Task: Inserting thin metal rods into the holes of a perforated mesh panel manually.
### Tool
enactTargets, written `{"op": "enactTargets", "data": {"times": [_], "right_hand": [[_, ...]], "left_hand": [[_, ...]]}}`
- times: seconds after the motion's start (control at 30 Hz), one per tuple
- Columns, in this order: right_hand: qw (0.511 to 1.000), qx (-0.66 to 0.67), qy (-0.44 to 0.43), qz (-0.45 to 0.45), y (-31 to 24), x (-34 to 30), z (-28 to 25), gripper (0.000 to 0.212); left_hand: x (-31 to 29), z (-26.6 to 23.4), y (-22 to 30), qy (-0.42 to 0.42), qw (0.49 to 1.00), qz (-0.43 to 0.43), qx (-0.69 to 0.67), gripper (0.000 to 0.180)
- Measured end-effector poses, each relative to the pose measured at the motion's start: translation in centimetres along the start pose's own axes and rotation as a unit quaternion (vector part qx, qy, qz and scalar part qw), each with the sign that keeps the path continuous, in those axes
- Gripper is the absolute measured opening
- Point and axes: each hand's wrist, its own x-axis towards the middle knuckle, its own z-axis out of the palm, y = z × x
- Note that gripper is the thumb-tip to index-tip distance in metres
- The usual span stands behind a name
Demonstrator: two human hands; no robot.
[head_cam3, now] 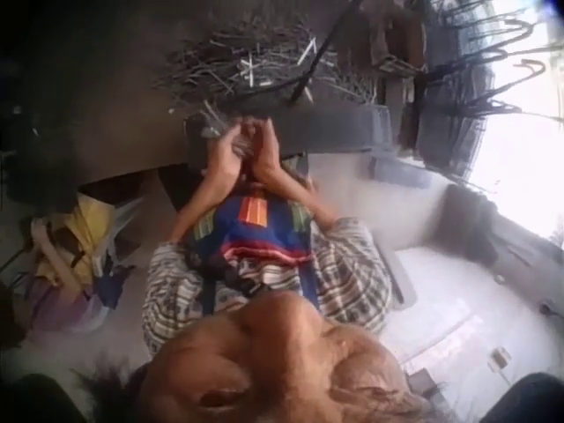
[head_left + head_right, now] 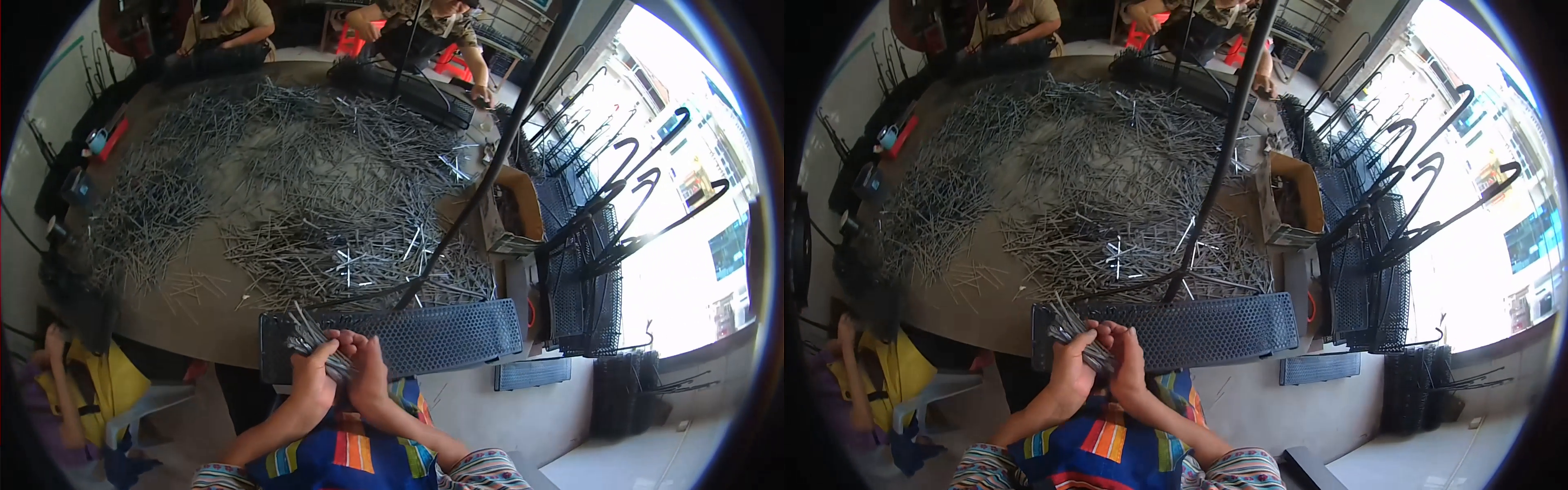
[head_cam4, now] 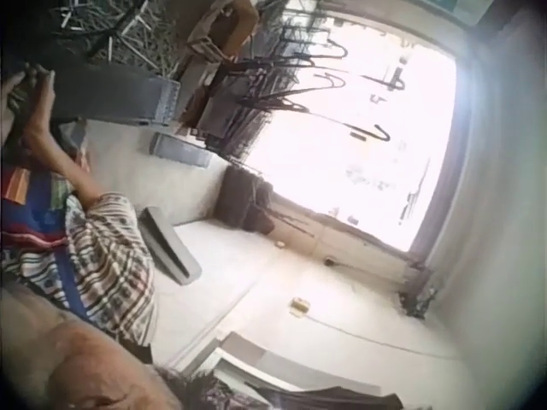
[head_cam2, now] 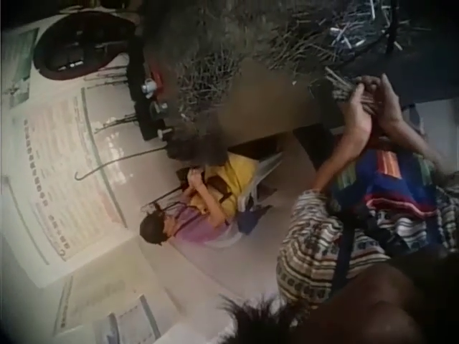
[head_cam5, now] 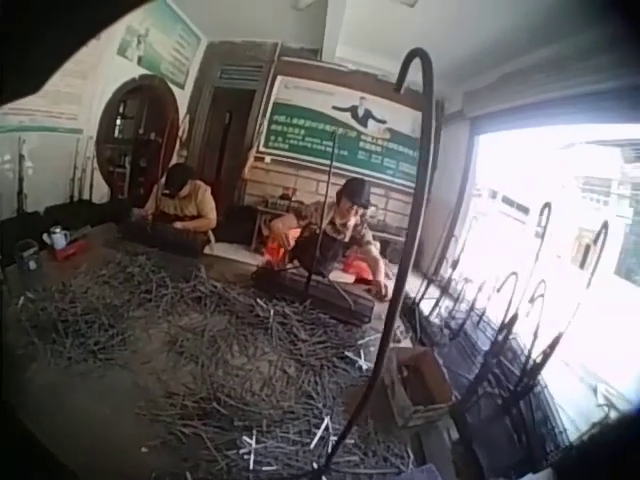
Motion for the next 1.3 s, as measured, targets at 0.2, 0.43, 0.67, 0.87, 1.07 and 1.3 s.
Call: {"op": "enactTargets", "data": {"times": [0.2, 0.43, 0.67, 0.87, 1.07, 1.3], "right_hand": [[0.985, -0.172, 0.025, 0.021, 1.6, -0.9, 2.1, 0.031], [0.962, -0.230, -0.071, 0.128, -1.0, -0.3, 1.0, 0.017], [0.948, -0.290, -0.031, 0.125, 0.6, 0.7, 1.5, 0.014], [0.903, -0.372, -0.109, 0.185, 0.8, 0.4, 1.8, 0.009], [0.935, -0.243, -0.150, 0.209, 0.6, 0.6, 1.9, 0.006], [0.926, -0.364, -0.100, 0.016, 0.1, 1.8, 1.7, 0.005]], "left_hand": [[-1.8, -1.8, -0.6, 0.084, 0.996, 0.032, 0.019, 0.015], [-2.0, -6.4, 1.0, 0.085, 0.992, -0.075, 0.062, 0.016], [-2.8, -9.1, 1.7, 0.094, 0.990, -0.094, 0.041, 0.015], [-3.2, -9.6, 2.0, 0.043, 0.992, -0.108, 0.039, 0.016], [-3.7, -10.2, 3.3, 0.033, 0.984, -0.175, -0.017, 0.014], [-4.4, -10.4, 5.0, 0.148, 0.987, -0.066, -0.019, 0.016]]}}
